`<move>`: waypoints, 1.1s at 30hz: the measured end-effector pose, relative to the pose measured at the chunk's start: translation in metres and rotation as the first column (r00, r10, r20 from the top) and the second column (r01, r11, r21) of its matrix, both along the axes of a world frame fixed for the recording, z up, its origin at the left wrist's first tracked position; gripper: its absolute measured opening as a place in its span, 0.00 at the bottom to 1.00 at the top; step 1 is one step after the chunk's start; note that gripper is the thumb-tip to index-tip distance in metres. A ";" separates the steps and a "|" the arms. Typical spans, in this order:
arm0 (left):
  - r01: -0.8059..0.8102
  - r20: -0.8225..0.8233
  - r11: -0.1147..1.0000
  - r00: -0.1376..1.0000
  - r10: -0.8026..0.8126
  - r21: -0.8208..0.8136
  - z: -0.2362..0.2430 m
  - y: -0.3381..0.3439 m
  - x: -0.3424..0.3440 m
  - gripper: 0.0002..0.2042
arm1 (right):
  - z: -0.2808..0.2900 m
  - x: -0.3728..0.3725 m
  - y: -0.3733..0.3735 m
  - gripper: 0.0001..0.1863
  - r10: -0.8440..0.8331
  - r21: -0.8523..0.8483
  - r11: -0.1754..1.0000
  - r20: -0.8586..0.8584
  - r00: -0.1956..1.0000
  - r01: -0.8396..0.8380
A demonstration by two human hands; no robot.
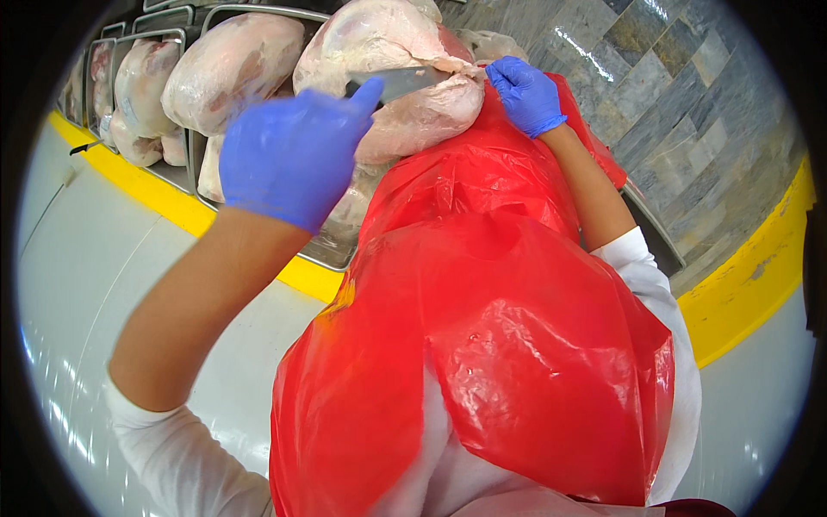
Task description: The person handles vacuum-sealed meat packages in a stainless steel tray, removes one package, and uses a knife to cut open the plastic wrap. The person then begins trimming the meat with the knife.
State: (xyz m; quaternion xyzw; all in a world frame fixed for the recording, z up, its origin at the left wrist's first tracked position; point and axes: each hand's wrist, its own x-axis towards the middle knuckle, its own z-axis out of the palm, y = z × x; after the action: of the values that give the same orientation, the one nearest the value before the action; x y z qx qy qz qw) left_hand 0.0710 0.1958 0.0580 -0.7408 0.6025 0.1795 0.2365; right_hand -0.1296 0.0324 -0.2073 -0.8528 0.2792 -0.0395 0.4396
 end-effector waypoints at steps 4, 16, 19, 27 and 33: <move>-0.089 0.044 0.990 0.995 0.094 -0.114 -0.026 0.056 -0.005 0.24 | 0.003 0.003 -0.003 0.12 -0.002 0.067 0.998 -0.048 0.999 0.005; -0.321 -0.155 0.925 0.943 0.293 -0.205 -0.092 0.080 -0.021 0.26 | -0.028 -0.008 -0.019 0.14 -0.038 0.152 0.987 -0.060 0.997 0.047; -0.376 -0.184 0.917 0.919 0.349 -0.135 -0.068 0.071 -0.011 0.25 | -0.017 -0.017 -0.019 0.14 -0.025 0.091 0.995 -0.034 0.999 0.028; -0.260 -0.144 0.964 0.957 0.251 -0.051 0.011 0.064 0.026 0.28 | -0.038 -0.036 -0.036 0.16 -0.366 0.326 0.871 -0.065 0.928 0.367; 0.084 -0.151 0.986 0.983 -0.105 -0.141 0.041 0.007 0.048 0.26 | -0.014 -0.035 -0.035 0.14 -0.482 0.477 0.746 -0.094 0.871 0.465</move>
State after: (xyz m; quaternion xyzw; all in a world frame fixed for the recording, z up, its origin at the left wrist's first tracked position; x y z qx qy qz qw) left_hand 0.1194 0.2029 0.0987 -0.7090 0.6646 0.1853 0.1458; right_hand -0.1649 -0.0030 -0.2216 -0.6153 0.4790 -0.0934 0.6191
